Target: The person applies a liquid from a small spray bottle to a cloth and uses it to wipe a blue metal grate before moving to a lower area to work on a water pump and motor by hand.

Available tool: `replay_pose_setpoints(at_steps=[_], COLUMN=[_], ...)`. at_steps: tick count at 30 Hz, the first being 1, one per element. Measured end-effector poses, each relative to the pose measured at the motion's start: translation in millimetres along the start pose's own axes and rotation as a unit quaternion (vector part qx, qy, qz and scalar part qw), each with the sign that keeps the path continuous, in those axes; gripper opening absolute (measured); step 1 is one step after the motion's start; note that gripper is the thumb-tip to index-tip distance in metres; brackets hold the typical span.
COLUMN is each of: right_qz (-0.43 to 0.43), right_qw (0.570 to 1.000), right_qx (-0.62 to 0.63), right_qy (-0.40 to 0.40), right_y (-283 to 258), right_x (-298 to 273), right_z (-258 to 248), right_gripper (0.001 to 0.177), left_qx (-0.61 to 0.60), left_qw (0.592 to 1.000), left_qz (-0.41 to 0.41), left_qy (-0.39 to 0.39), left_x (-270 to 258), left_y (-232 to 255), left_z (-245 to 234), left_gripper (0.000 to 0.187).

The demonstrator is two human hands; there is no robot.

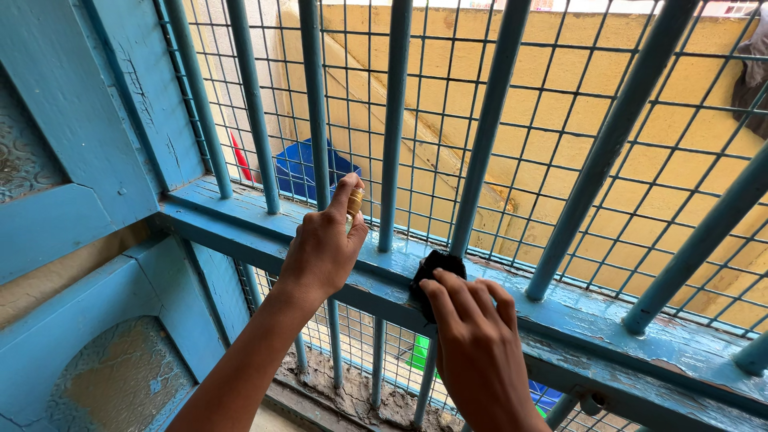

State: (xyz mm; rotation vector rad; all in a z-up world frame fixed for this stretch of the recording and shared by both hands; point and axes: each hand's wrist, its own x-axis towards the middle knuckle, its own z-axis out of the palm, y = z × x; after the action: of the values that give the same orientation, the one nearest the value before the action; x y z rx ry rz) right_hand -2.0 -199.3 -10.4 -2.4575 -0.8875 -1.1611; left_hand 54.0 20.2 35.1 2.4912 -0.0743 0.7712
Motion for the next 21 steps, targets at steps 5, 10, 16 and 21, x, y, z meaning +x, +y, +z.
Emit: replay_pose_setpoints(at_steps=[5, 10, 16, 21], right_qz=[0.004, -0.003, -0.12, 0.005], right_qw=[0.997, 0.99, 0.975, 0.965], right_qx=[-0.039, -0.041, -0.147, -0.24], right_qy=[-0.069, -0.134, 0.118, -0.107], right_y=[-8.1, -6.2, -5.9, -12.3], right_x=[16.5, 37.8, 68.2, 86.8], right_z=[-8.4, -8.6, 26.5, 65.8], right_gripper=[0.049, 0.028, 0.03, 0.025], left_qx=[0.01, 0.011, -0.019, -0.007], left_qw=[1.0, 1.0, 1.0, 1.0], left_qz=[-0.008, 0.002, -0.018, -0.022], left_qy=[0.002, 0.008, -0.004, -0.006], left_x=[-2.2, -3.7, -3.6, -1.3], left_y=[0.2, 1.3, 2.6, 2.8], left_z=[-0.9, -2.6, -6.1, -7.5], left_gripper=[0.056, 0.057, 0.057, 0.057])
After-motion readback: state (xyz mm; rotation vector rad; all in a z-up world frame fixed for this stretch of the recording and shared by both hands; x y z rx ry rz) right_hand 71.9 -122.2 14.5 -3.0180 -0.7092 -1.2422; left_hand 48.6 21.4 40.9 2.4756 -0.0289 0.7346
